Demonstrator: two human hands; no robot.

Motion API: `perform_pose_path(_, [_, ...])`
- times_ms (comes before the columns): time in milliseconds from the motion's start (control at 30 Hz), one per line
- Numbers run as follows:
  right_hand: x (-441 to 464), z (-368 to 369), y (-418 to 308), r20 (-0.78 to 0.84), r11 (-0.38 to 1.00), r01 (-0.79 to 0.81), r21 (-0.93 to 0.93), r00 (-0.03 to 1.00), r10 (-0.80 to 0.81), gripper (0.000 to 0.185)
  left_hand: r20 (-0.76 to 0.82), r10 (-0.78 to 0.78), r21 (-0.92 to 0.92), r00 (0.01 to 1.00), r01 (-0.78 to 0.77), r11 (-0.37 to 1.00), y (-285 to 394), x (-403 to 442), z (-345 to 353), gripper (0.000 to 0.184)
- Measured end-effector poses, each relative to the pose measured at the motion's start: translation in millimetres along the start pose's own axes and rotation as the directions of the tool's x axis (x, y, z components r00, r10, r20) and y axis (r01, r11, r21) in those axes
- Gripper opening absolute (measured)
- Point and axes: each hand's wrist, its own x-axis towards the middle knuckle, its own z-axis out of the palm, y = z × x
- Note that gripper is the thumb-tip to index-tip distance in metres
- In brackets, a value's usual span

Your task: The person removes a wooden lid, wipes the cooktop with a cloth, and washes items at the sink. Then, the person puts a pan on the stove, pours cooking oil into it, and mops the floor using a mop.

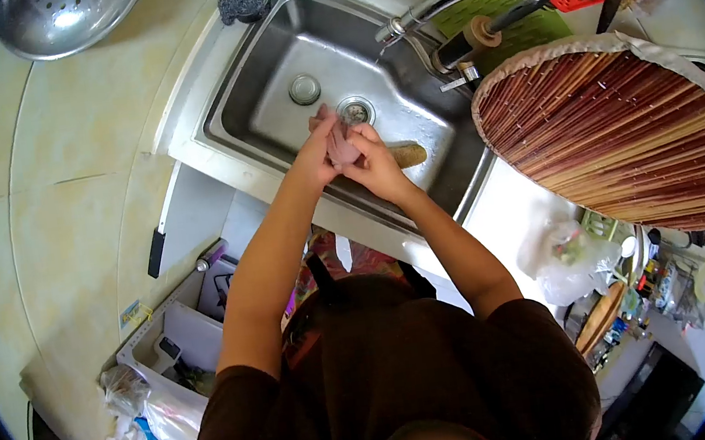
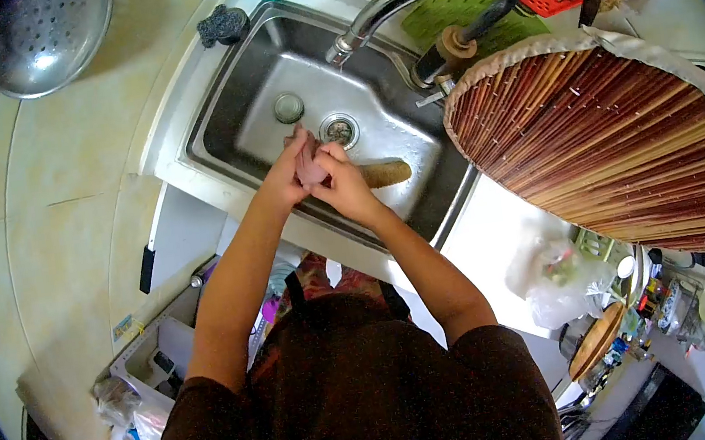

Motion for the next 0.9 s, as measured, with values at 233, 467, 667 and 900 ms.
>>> perform_pose_path(233, [-15.9,-28.4,5.8,-0.226,0.892,-0.101,0.441,0.949,0.219,0.016,-0.143,0.200,0.021,0.969,-0.199,0.980,-32.6,26.3,11.3,0.012])
perform_pose_path(467, [28.1,-15.8,-2.6,-0.030,0.269,-0.131,0.954,0.852,0.523,0.025,-0.106,0.321,0.411,0.941,-0.253,0.876,-19.8,-7.7,68.2,0.038])
perform_pose_path(667, [43.4,-13.0,-29.9,0.191,0.333,-0.364,0.870,0.870,0.455,0.026,-0.077,0.223,0.415,0.972,-0.172,0.894,3.6,-19.6,58.0,0.061])
perform_pose_path(900, [62.6,-4.0,-35.1,-0.275,0.969,-0.061,0.240,0.953,0.128,0.014,0.009,0.017,0.312,1.000,-0.019,0.950,25.6,-47.4,48.9,0.065])
